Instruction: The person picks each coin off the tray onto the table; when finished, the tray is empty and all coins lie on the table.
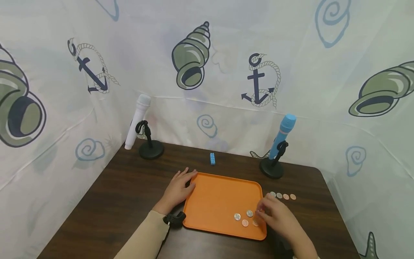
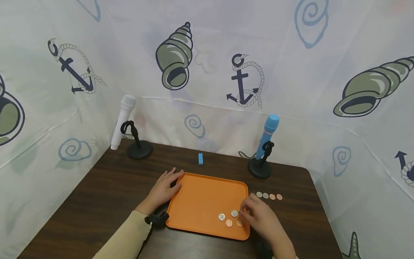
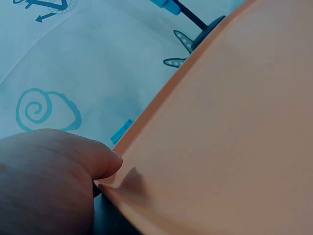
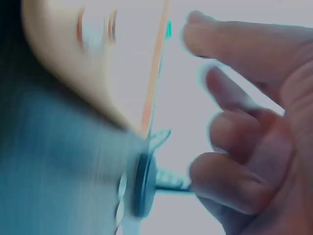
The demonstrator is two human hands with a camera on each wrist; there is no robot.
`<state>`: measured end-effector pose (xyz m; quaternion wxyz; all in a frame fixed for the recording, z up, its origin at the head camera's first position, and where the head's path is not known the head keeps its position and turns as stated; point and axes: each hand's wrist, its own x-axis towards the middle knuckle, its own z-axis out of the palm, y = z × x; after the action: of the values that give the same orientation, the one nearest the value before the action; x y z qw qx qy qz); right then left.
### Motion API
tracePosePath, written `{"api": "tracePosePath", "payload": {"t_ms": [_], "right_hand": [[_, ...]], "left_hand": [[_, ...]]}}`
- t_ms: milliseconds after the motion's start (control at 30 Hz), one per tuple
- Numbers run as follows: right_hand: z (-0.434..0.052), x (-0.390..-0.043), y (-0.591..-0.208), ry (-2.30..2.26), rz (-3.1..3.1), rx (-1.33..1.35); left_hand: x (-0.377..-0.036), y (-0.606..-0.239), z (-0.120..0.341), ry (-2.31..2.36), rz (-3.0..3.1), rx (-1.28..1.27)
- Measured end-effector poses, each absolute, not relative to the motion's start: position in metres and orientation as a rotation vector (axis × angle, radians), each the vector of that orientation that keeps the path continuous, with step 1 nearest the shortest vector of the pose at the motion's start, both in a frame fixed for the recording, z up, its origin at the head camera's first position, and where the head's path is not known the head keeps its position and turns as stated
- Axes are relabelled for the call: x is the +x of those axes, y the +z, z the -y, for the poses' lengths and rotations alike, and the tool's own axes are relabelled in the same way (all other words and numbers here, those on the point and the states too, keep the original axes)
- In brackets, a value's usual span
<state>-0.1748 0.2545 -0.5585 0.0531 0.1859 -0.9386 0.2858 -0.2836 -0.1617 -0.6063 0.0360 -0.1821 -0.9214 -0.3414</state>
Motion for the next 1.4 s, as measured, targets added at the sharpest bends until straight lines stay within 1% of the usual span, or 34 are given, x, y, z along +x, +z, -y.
{"api": "tracePosePath", "payload": {"t_ms": [100, 200, 300, 467, 533, 600, 867, 1167, 1400], "right_hand": [[-0.287, -0.179, -0.565, 0.822, 2.698, 0.378], [-0.323, -0.179, -0.577, 0.784, 2.608, 0.094], [-0.351, -0.177, -0.593, 0.848, 2.554, -0.173], [-0.374, -0.176, -0.615, 1.184, 2.469, -0.501], [-0.379, -0.176, -0.621, 1.357, 2.378, -0.586], [-0.382, -0.177, -0.624, 1.435, 2.332, -0.65], [-0.382, -0.179, -0.623, 1.342, 2.456, -0.797], [-0.384, -0.184, -0.614, 1.22, 2.593, -0.767], [-0.386, -0.186, -0.61, 1.109, 2.679, -0.663]], "left_hand": [[-0.285, -0.607, 0.161, -1.033, 2.842, -0.561], [-0.286, -0.607, 0.161, -1.03, 2.853, -0.568], [-0.286, -0.607, 0.16, -1.028, 2.855, -0.577], [-0.285, -0.611, 0.162, -1.022, 2.863, -0.565], [-0.285, -0.61, 0.163, -1.03, 2.858, -0.567], [-0.287, -0.608, 0.163, -1.03, 2.853, -0.574], [-0.288, -0.603, 0.163, -1.029, 2.865, -0.597], [-0.286, -0.607, 0.163, -1.04, 2.842, -0.588], [-0.288, -0.607, 0.161, -1.027, 2.849, -0.581]]}}
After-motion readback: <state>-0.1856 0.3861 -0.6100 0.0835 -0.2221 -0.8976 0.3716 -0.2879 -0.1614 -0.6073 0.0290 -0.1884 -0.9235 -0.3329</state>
